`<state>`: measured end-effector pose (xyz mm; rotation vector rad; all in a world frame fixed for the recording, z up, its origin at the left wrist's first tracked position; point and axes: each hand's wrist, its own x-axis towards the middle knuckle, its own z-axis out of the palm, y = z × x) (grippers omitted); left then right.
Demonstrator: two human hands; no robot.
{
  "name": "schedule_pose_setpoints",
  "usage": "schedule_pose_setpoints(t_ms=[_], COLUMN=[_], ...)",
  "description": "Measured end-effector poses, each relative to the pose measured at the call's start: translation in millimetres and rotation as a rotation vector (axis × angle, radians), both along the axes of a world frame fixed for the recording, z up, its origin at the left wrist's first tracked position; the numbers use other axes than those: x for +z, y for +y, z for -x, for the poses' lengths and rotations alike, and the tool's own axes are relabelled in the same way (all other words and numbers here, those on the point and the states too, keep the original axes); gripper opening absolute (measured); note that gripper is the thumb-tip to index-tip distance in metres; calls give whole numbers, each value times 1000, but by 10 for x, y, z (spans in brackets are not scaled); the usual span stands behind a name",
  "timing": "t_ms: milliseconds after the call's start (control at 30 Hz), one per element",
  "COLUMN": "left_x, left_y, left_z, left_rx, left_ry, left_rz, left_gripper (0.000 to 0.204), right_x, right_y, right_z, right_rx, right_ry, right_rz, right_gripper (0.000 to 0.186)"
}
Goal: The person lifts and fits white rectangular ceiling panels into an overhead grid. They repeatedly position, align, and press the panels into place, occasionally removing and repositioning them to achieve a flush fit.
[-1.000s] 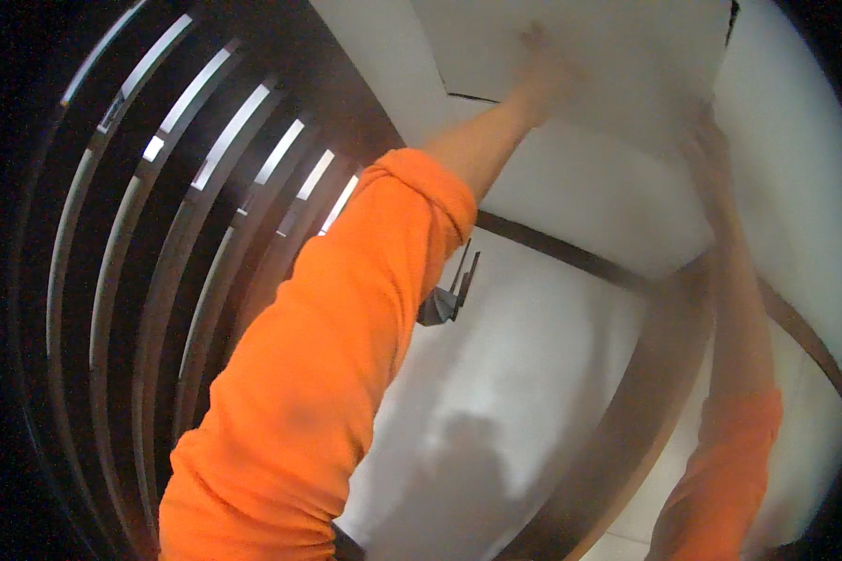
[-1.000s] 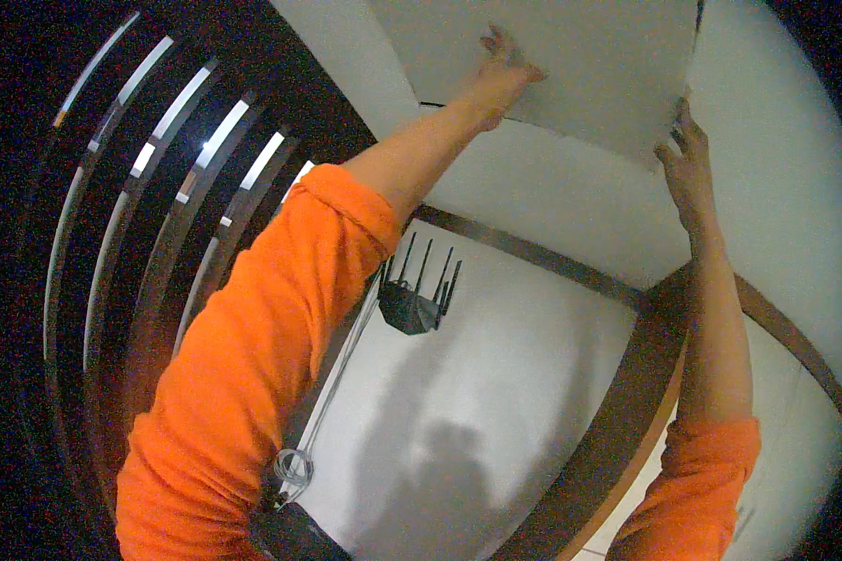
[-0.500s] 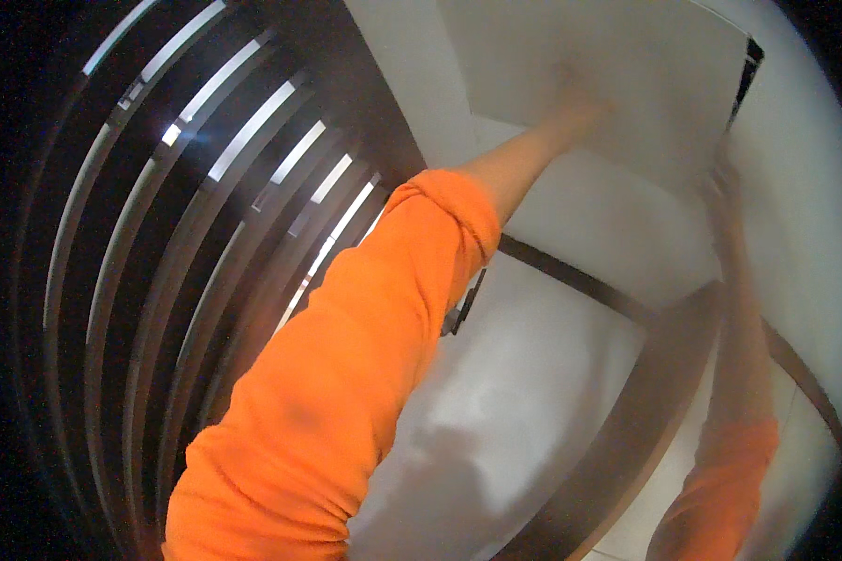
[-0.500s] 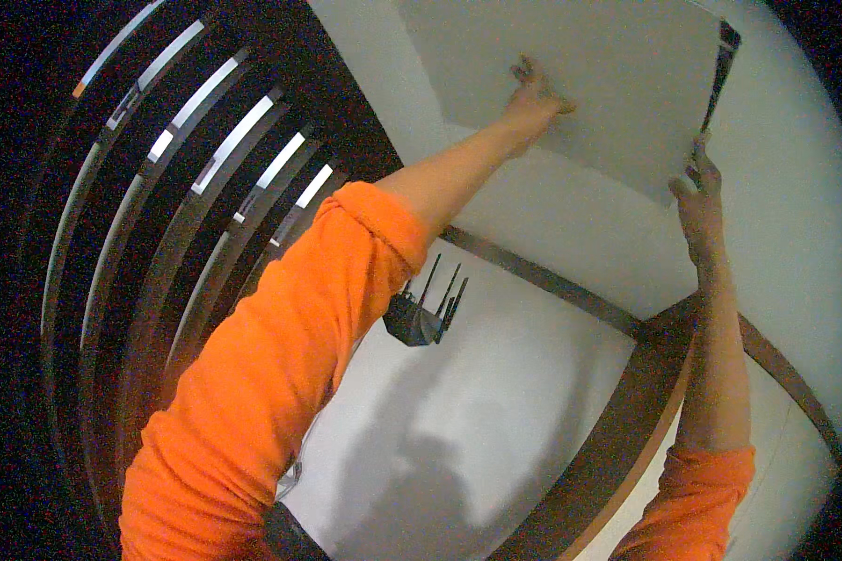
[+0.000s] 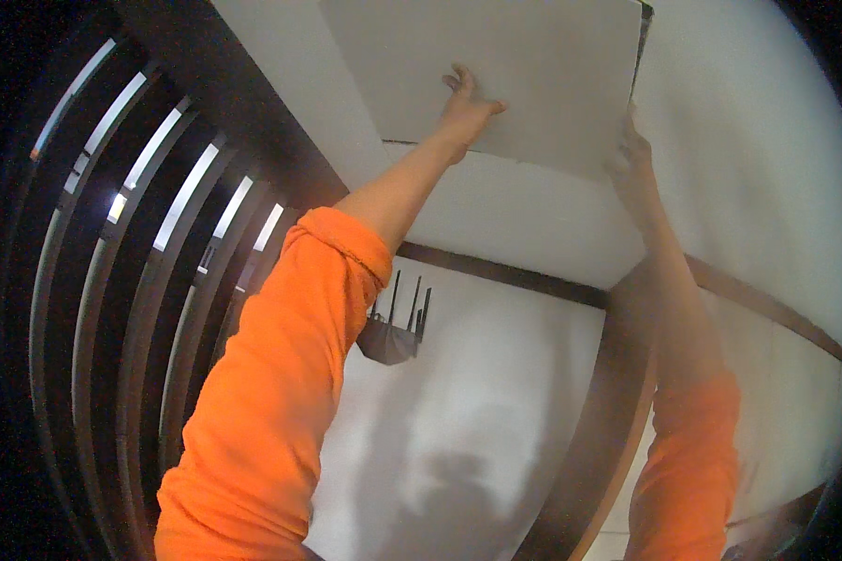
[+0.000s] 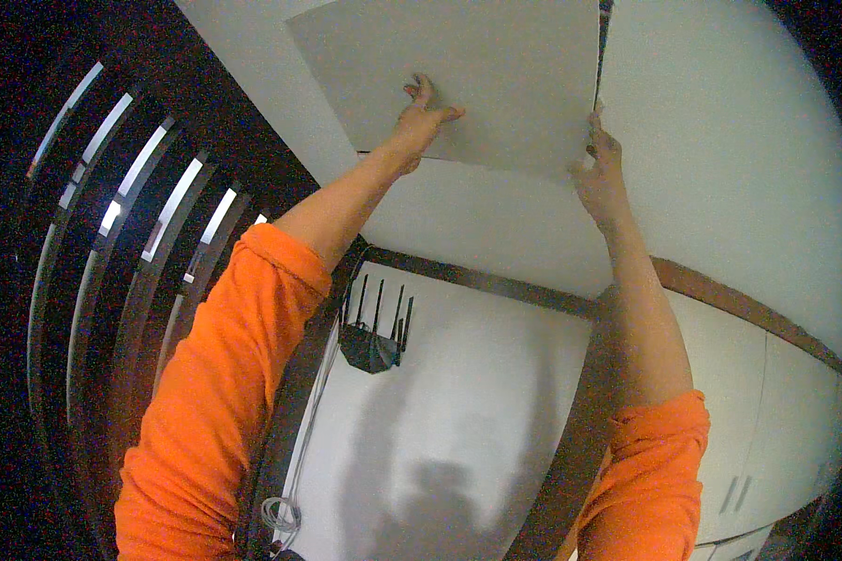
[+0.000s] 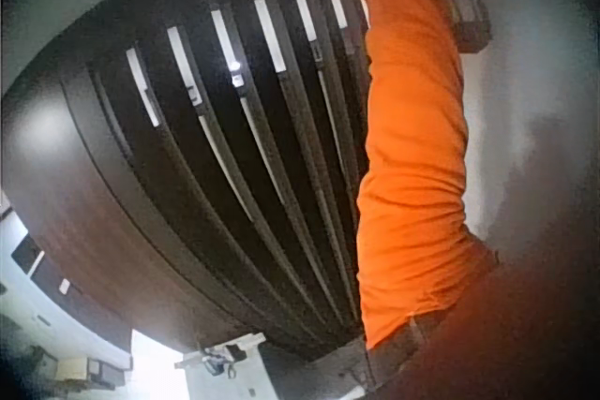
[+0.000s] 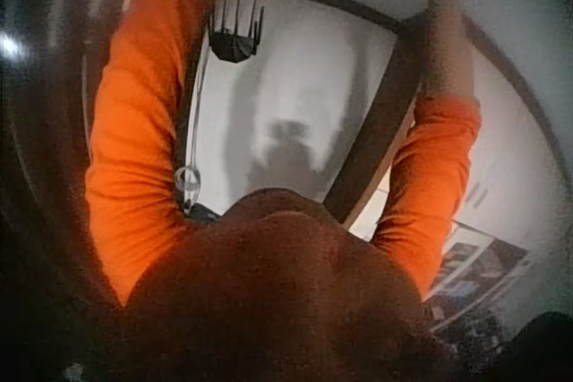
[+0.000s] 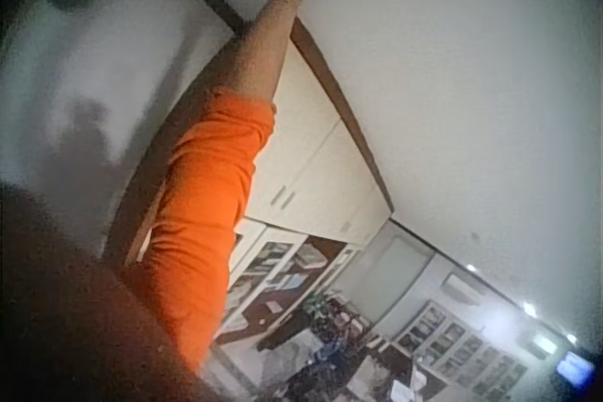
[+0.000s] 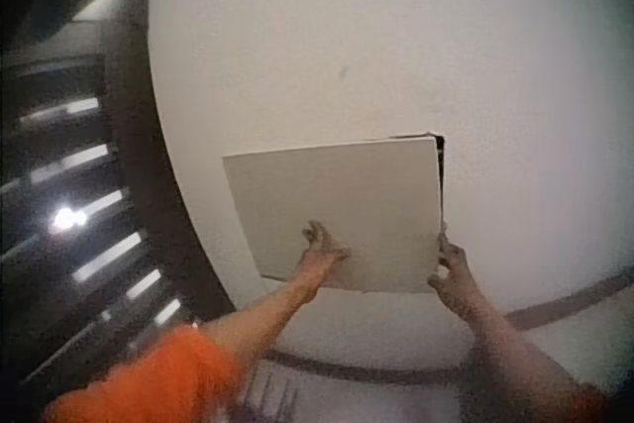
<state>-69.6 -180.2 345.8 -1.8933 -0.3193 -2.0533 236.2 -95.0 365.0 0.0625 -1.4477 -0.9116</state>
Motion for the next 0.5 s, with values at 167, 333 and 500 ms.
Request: schedule_pose_setpoints(t_ms=[167,333,500], left_x=[61,173,396], left_y=[-1,9,-185], left_z=[-40,237,695], left_rx=[-48,142,359], left_ry=[-35,-6,91], left_rz=[9,-116,21], left_gripper=[116,106,94], right_x=[56,127,90], right_y=[-45,-215,-258], right_z=[-55,-2,109], right_rx=[38,77,89], right_ry=[-37,-25,-10], right_rz=[66,114,147], right_gripper=[90,90,82])
